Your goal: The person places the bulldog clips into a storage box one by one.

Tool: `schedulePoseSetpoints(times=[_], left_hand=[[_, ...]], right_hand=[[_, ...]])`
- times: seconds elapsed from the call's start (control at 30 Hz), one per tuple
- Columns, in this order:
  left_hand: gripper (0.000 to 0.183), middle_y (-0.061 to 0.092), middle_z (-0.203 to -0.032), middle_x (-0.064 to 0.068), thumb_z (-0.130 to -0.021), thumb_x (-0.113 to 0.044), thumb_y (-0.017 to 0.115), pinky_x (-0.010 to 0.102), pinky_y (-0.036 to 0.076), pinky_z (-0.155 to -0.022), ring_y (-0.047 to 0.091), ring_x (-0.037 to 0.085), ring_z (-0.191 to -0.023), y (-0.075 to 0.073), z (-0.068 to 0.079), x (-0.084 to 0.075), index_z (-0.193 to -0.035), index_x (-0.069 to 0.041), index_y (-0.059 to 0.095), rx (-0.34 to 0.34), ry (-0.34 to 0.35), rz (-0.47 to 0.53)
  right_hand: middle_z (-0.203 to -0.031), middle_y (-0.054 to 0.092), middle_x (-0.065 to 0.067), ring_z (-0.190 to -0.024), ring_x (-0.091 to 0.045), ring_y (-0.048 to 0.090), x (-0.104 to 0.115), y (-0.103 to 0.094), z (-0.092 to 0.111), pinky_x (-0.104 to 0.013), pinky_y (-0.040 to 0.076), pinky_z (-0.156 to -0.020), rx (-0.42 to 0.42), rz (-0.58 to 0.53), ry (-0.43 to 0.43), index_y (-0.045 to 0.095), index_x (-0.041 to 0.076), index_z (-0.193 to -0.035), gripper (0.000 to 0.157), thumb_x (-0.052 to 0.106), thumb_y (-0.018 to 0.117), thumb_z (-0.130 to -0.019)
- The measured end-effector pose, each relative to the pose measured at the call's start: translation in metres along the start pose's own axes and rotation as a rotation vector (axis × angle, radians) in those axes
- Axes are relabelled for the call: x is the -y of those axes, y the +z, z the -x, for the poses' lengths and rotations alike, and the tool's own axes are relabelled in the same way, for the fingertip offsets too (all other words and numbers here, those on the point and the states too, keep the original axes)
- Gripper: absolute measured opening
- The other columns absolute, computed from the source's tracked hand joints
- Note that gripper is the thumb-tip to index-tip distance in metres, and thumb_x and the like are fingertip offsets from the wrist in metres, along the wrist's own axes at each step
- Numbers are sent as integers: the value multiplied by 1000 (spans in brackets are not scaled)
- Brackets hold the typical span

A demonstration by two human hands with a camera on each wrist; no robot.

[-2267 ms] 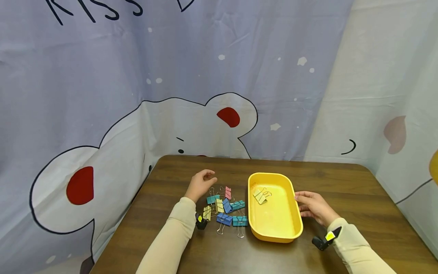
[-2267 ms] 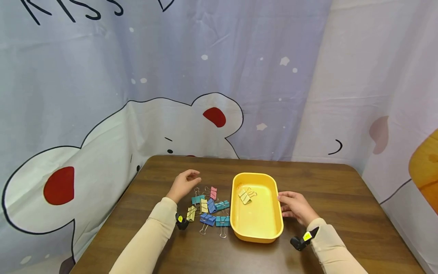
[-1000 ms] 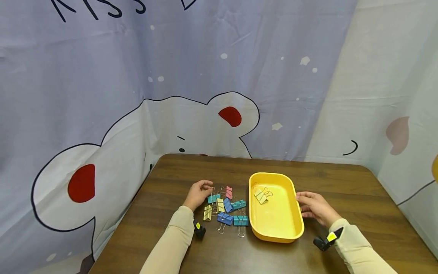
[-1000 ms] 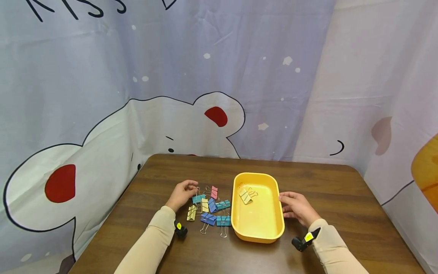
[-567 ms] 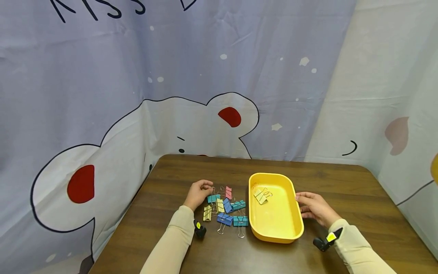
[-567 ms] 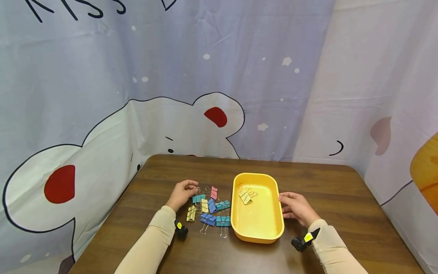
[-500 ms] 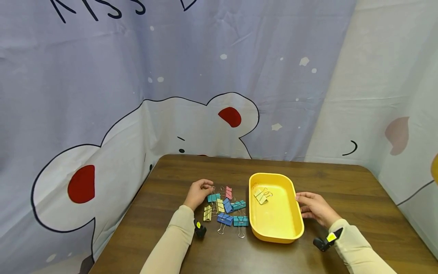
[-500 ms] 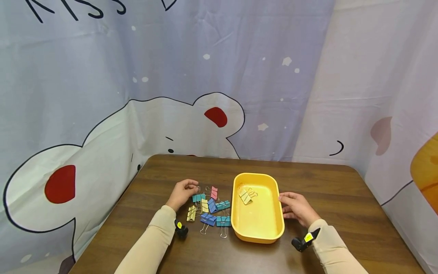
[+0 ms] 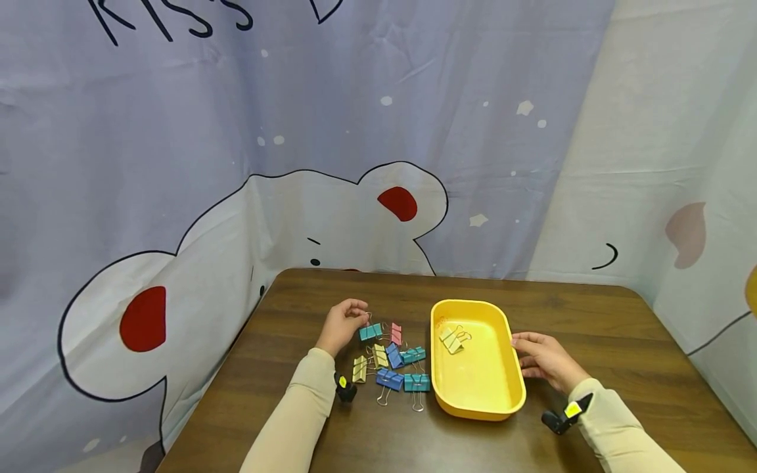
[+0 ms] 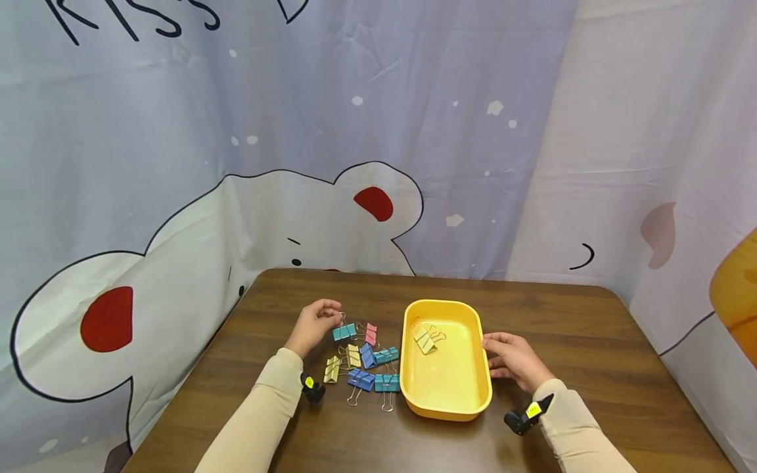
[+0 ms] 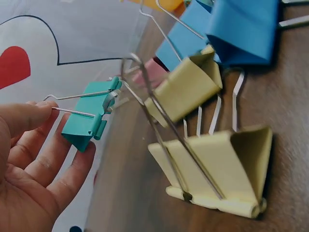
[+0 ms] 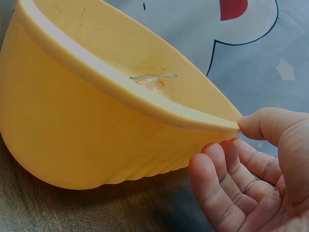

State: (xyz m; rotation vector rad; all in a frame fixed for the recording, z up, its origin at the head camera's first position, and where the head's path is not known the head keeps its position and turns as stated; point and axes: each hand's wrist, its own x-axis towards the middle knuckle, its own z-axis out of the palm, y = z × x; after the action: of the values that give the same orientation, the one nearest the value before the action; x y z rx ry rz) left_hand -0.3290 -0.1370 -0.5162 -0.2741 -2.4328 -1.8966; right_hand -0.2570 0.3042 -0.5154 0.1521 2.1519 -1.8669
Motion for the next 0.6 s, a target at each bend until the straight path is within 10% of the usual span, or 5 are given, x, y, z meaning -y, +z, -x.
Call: schedulePoseSetpoints(times=[0.6], left_hand=[[26, 69, -99, 26, -95, 1, 67, 39, 59, -79, 69, 28, -85, 23, -9, -39, -121, 2, 63, 62, 73, 37]], right_hand=[[-92, 69, -3, -76, -18, 68, -1, -1, -1, -34, 61, -65, 5, -4, -8, 45, -13, -138, 54, 24, 61, -102]])
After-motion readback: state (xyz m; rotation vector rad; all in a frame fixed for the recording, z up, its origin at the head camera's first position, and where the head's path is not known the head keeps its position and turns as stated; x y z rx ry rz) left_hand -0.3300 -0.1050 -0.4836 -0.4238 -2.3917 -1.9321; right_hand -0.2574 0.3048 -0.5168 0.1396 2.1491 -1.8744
